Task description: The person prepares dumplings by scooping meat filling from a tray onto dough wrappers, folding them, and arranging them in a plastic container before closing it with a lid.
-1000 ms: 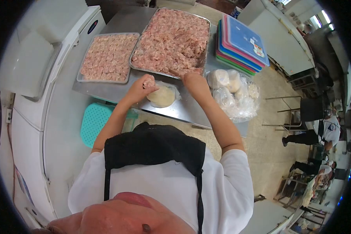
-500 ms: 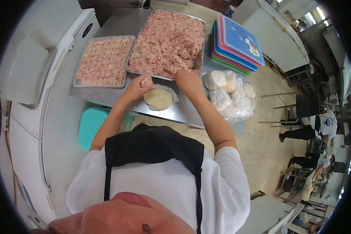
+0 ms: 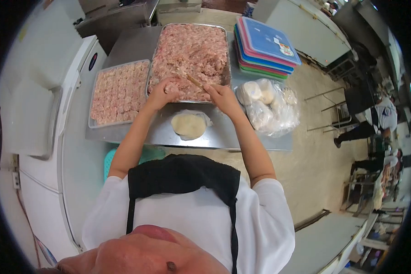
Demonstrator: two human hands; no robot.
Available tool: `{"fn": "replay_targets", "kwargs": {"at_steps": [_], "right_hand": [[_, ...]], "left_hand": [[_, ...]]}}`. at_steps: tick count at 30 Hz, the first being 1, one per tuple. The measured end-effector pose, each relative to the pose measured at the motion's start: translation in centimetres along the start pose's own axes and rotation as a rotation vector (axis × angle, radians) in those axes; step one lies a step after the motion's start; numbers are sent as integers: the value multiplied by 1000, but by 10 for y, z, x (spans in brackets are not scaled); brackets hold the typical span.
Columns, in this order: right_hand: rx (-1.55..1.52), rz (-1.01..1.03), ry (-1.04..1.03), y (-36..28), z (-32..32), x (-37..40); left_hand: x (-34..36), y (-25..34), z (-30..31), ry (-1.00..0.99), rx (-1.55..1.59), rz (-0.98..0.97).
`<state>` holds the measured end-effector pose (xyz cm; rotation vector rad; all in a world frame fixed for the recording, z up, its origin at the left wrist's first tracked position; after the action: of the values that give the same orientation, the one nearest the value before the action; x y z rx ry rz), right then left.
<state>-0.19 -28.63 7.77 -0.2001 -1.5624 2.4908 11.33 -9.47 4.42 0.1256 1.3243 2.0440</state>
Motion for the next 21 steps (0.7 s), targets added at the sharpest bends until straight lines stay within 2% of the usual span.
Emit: {"fn": "replay_targets", "kwargs": {"at_steps": [2, 3, 5, 6, 8, 9, 11, 13, 14, 16, 17, 20, 21], "right_hand": [[58, -22, 37, 6, 3, -3], [86, -35, 53, 9, 2, -2], [177, 222, 115, -2, -7, 5], [226, 348, 144, -9, -12, 10], [267, 390, 148, -12, -24, 16], [288, 405, 146, -13, -28, 21], [340, 400, 100, -13, -23, 27], [428, 385, 35, -13, -9, 22], [484, 311, 42, -10, -1, 24], [602, 169, 54, -40, 20, 31], [614, 177, 87, -44, 20, 32], [402, 205, -17, -41, -7, 33], [415, 192, -63, -23, -12, 28]], "left_hand": [[-14, -1, 0, -26, 45, -56], [-19, -7, -1, -68, 76, 30], [-24, -20, -4, -149, 133, 209], [-26, -11, 1, -142, 1, 188], [-28, 16, 12, -125, -257, 141], [-29, 20, 9, -177, -229, 75], [-31, 20, 4, -280, -166, -48], [-32, -1, -1, -217, -139, -75], [-31, -13, -5, -185, -126, -86], [-30, -22, -11, -244, 110, 106], [-29, -26, -16, -269, 231, 205], [-40, -44, -24, -289, 199, 134], [-41, -35, -24, -319, 110, 13]]}}
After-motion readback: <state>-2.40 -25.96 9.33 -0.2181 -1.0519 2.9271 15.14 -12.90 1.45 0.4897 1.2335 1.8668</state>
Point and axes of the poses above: each hand's wrist, its own x-axis away from the middle knuckle, its own z-axis out of the back of the hand, y = z × x, the point moved 7 cm from there along -x, towards the middle knuckle, and after that the axes turned 5 degrees about -x, right-handed, at the moved point
